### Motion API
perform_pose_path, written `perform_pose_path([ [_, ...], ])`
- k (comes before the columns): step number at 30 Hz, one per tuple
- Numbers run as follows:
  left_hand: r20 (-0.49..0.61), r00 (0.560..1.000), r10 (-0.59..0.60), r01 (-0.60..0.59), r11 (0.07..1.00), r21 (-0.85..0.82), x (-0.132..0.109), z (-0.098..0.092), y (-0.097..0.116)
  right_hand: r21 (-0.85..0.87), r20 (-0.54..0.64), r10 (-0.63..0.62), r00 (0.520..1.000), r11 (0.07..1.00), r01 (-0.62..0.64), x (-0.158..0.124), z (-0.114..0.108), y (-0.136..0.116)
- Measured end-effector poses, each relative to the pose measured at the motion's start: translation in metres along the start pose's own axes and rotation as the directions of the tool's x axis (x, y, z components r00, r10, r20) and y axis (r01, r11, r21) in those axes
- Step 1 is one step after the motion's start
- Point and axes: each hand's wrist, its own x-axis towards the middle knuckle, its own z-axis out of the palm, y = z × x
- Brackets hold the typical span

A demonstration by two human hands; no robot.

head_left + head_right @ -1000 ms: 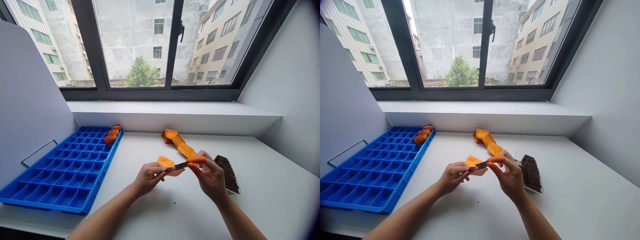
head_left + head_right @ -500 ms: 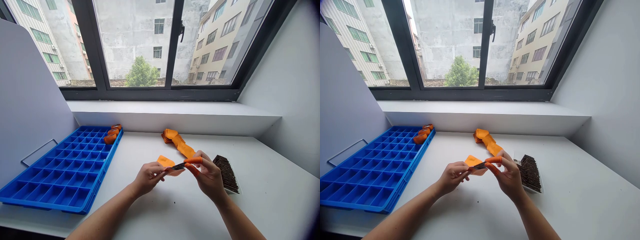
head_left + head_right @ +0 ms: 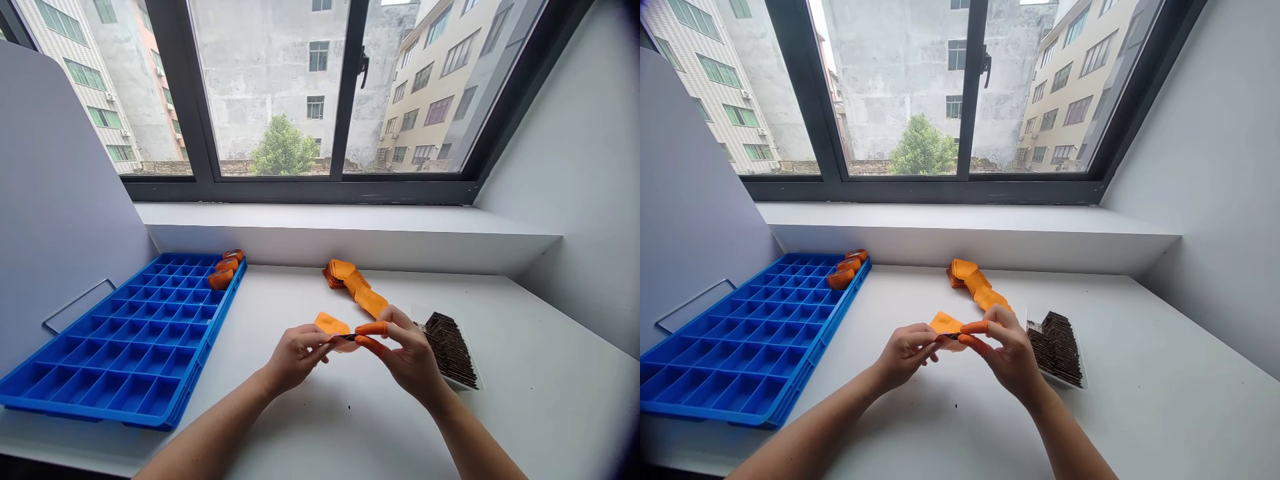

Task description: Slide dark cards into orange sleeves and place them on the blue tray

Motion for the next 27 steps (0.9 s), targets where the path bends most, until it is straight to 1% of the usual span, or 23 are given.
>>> perform_pose_path([
  [2,0.002,1.0,-0.021,0.021,1.0,-0.013,0.0,-0.0001,0.0014,-0.027,-0.001,-0.021,1.0,0.999,0.021,-0.0006,0.0025,-0.0009],
  [7,0.005,0.997,-0.076,0.076,0.994,-0.083,-0.0011,0.0001,0.0008,-0.043,-0.055,-0.038,0.998,0.998,0.036,-0.0024,0.0052,-0.0015],
  [12,-0.007,0.998,-0.066,0.066,0.994,-0.092,-0.0015,-0.0003,-0.0014,-0.025,0.012,-0.036,0.999,0.999,0.037,-0.0034,0.005,-0.0014],
  [14,-0.015,0.997,-0.074,0.072,0.992,-0.101,-0.0014,-0.0003,-0.0016,-0.02,0.023,-0.043,0.999,0.999,0.043,-0.0034,0.0053,-0.0022],
  [20,-0.036,0.996,-0.079,0.074,0.99,-0.119,-0.0009,0.0002,-0.0005,-0.047,-0.016,-0.1,0.995,0.994,0.099,-0.0015,0.0069,-0.0056],
  [27,-0.04,0.996,-0.076,0.071,0.991,-0.118,-0.0007,-0.0001,0.0002,-0.086,-0.022,-0.14,0.99,0.987,0.137,-0.0023,0.0092,-0.0065],
])
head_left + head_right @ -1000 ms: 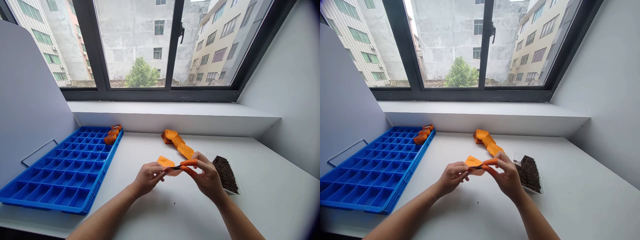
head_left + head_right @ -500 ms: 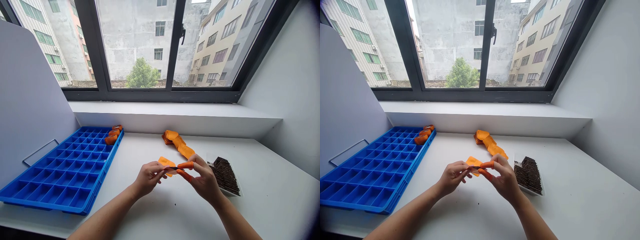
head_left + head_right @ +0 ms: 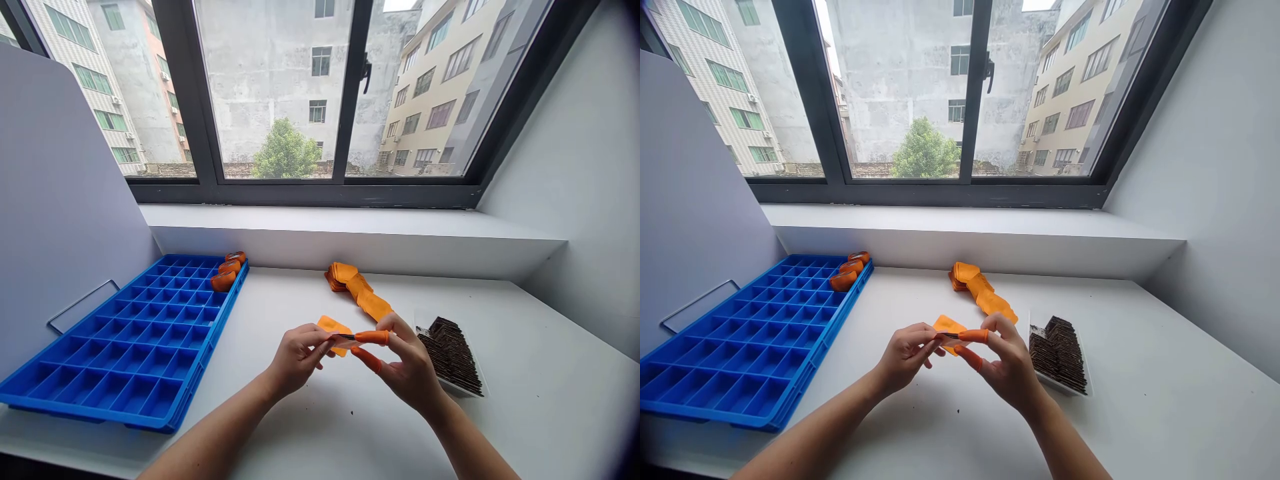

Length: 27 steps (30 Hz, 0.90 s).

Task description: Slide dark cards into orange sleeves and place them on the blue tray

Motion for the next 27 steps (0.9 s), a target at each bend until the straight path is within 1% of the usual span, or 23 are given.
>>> perform_pose_path([
  [4,0.006,1.0,-0.003,0.003,1.0,0.013,-0.0003,-0.0003,-0.0002,-0.012,0.025,0.006,1.0,1.0,-0.006,-0.0003,0.0013,0.0007],
  [9,0.029,1.0,-0.002,0.001,0.999,0.043,-0.0013,0.0,-0.001,0.027,0.059,0.053,0.997,0.998,-0.054,0.0004,0.0022,-0.0008],
  [13,0.032,0.999,0.034,-0.036,0.996,0.08,-0.0021,0.0004,-0.0037,0.051,0.084,0.067,0.994,0.996,-0.071,-0.0005,0.0041,-0.001],
  [19,-0.002,0.997,0.078,-0.077,0.992,0.095,-0.0016,0.0004,-0.0086,0.021,0.157,0.085,0.984,0.996,-0.089,-0.003,0.0045,0.0033],
  [22,-0.011,0.998,0.065,-0.064,0.994,0.088,-0.0016,0.0008,-0.0086,0.007,0.154,0.082,0.985,0.996,-0.084,-0.0044,0.004,0.0055],
  [27,-0.011,0.999,0.036,-0.036,0.998,0.053,-0.0014,0.0011,-0.0052,-0.06,0.114,0.049,0.992,0.997,-0.043,-0.0061,0.0049,0.0082],
])
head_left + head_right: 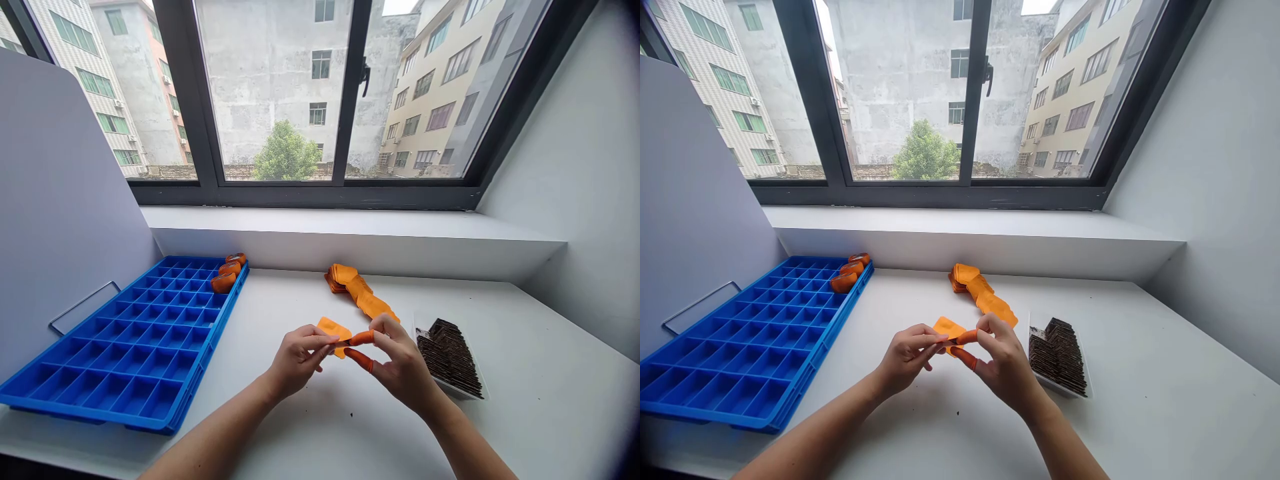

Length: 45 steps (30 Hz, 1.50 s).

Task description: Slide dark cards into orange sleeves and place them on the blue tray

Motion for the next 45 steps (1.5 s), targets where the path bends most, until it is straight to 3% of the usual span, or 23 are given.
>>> perform_pose_path([
  [7,-0.005,1.0,0.011,-0.011,1.0,-0.012,0.0,0.0,0.002,-0.056,-0.019,-0.025,1.0,0.998,0.024,0.001,0.002,-0.001],
  [14,0.003,1.0,0.001,-0.001,1.0,0.005,0.0,-0.001,0.0,0.011,0.015,0.024,1.0,1.0,-0.025,0.001,0.005,-0.004],
  [20,0.015,0.994,0.107,-0.108,0.988,0.111,0.002,-0.001,-0.004,0.026,0.067,0.015,0.998,1.0,-0.017,-0.002,0.01,-0.004],
  [26,-0.004,0.999,0.035,-0.034,0.998,0.062,0.003,0.0,0.004,0.015,-0.142,0.062,0.988,0.998,-0.061,-0.004,0.009,-0.004],
  [31,0.007,0.998,0.062,-0.062,0.998,0.026,0.003,-0.002,0.005,0.025,-0.042,0.017,0.999,1.0,-0.016,-0.002,0.008,0.001],
  [34,0.012,0.994,0.112,-0.113,0.987,0.111,0.002,-0.004,0.001,0.051,-0.014,0.011,1.0,0.999,-0.01,-0.003,0.011,0.002],
  [40,0.048,0.956,0.291,-0.28,0.844,0.457,0.0,-0.004,0.005,0.052,0.006,0.006,1.0,0.999,-0.007,-0.006,0.018,0.002],
  [45,0.115,0.894,0.432,-0.409,0.684,0.605,0.0,-0.013,0.014,0.06,0.037,-0.03,0.999,0.998,0.028,-0.007,0.021,0.003],
])
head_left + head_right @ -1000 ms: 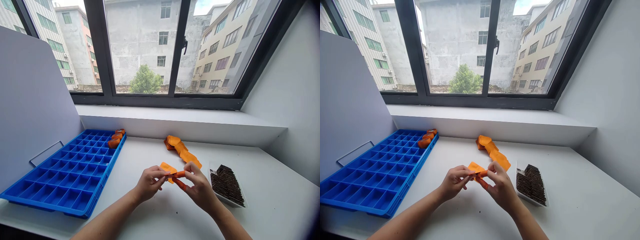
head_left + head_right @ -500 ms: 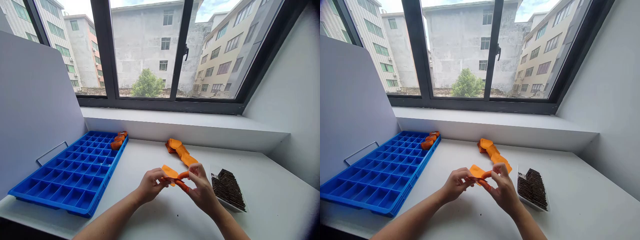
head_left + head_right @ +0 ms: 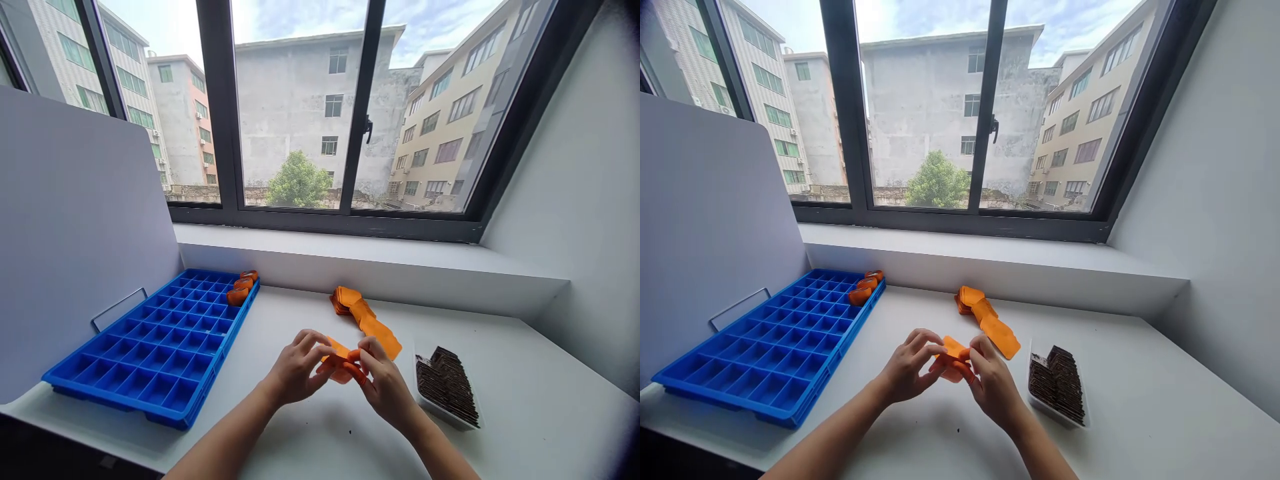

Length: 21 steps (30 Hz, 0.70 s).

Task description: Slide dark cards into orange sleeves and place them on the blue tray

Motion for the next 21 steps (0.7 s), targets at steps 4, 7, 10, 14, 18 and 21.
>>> perform_pose_path([
  [4,0.156,0.988,0.014,-0.025,0.997,0.067,0.006,-0.017,0.006,0.025,0.019,0.014,1.0,1.0,-0.015,-0.002,0.004,-0.004],
  [7,0.315,0.949,-0.027,-0.003,0.995,0.096,0.01,-0.027,0.015,0.064,0.092,0.035,0.995,0.997,-0.041,-0.003,0.008,-0.006],
  [10,0.402,0.909,-0.11,0.053,0.987,0.151,0.009,-0.036,0.023,0.088,0.173,0.067,0.983,0.993,-0.083,-0.003,0.011,-0.008],
  [14,0.466,0.87,-0.16,0.04,0.965,0.258,0.007,-0.06,0.019,0.108,0.204,0.11,0.973,0.985,-0.134,-0.002,0.009,-0.009],
  [18,0.374,0.918,-0.13,0.062,0.98,0.19,0.013,-0.108,-0.019,0.096,0.163,0.135,0.977,0.984,-0.152,-0.002,0.005,-0.007],
  [21,0.184,0.968,-0.171,0.129,0.967,0.219,0.021,-0.148,-0.069,0.067,0.149,0.134,0.98,0.987,-0.145,-0.002,0.005,-0.006],
])
